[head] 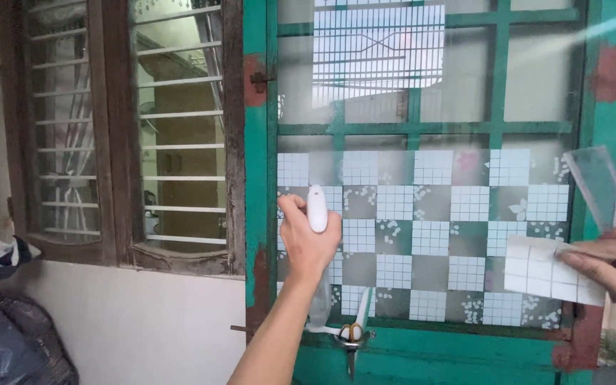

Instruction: Applying decorative patterned film squares to a glass window pane on a door

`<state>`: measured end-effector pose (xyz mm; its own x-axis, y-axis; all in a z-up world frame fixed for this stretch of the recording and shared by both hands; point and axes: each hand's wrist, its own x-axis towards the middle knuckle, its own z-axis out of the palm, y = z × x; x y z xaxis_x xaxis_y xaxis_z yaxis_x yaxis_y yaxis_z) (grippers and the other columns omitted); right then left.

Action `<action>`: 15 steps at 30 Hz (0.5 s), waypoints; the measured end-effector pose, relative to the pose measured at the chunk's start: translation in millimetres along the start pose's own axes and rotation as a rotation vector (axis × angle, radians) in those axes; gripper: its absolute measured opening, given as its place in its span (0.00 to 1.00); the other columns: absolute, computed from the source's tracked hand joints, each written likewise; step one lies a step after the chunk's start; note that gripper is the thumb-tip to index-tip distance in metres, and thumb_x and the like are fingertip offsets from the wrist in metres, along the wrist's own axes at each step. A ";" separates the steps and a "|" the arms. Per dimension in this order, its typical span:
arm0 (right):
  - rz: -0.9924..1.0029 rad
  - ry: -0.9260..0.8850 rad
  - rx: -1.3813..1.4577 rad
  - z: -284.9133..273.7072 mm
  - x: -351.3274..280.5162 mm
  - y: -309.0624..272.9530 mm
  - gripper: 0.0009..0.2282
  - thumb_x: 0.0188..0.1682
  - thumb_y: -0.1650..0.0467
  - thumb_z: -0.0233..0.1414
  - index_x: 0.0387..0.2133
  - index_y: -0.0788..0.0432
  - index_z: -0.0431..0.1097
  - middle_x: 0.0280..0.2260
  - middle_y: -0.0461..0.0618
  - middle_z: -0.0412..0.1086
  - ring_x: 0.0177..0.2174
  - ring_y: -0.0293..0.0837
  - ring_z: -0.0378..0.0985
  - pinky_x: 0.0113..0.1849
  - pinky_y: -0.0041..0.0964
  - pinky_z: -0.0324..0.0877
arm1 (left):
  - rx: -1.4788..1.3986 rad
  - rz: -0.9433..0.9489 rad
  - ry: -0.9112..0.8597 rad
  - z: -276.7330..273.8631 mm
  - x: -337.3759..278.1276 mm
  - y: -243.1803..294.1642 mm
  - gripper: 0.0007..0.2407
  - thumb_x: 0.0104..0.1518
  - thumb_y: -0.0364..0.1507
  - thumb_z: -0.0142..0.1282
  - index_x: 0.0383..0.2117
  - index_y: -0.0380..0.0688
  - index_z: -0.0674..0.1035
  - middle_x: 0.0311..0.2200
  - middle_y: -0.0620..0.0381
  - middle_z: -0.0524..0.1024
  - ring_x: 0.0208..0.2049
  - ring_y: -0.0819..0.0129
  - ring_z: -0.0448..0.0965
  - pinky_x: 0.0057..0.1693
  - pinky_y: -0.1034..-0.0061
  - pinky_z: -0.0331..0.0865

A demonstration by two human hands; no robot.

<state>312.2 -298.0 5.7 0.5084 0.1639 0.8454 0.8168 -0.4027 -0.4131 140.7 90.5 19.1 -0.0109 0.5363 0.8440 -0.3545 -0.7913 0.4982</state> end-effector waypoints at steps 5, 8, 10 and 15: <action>-0.120 0.031 -0.002 5.4 16.3 8.6 0.08 0.47 0.73 0.62 0.39 0.63 0.83 0.27 0.61 0.77 0.20 0.50 0.71 0.25 0.38 0.66 | 0.067 -0.247 -0.308 -10.0 -39.1 -12.2 0.17 0.51 0.35 0.57 0.41 0.53 0.61 0.25 0.55 0.69 0.23 0.56 0.71 0.31 0.60 0.62; -0.248 0.021 -0.054 10.0 11.9 -17.1 0.09 0.48 0.75 0.61 0.42 0.60 0.81 0.33 0.58 0.76 0.28 0.50 0.70 0.33 0.41 0.64 | 0.078 -0.285 -0.422 2.1 -85.3 -63.9 0.16 0.51 0.35 0.58 0.39 0.54 0.62 0.25 0.55 0.69 0.25 0.50 0.73 0.35 0.58 0.63; -0.391 0.021 -0.188 17.3 13.6 -30.5 0.11 0.48 0.75 0.59 0.43 0.54 0.82 0.43 0.54 0.79 0.48 0.50 0.78 0.53 0.42 0.69 | 0.036 -0.256 -0.409 13.3 -116.0 -89.3 0.15 0.50 0.34 0.58 0.36 0.52 0.63 0.26 0.54 0.71 0.26 0.48 0.75 0.37 0.57 0.65; -0.891 0.157 -0.422 97.1 44.7 -35.2 0.21 0.45 0.69 0.61 0.55 0.47 0.76 0.53 0.50 0.78 0.42 0.41 0.83 0.37 0.35 0.81 | 0.254 -0.086 -0.490 52.3 -183.3 -180.2 0.24 0.47 0.35 0.61 0.51 0.47 0.68 0.34 0.48 0.82 0.32 0.42 0.82 0.39 0.53 0.73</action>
<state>332.6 -189.0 25.1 -0.3094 0.4532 0.8360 0.7035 -0.4824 0.5219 255.5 119.4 -215.0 0.4653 0.4505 0.7620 -0.0981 -0.8293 0.5502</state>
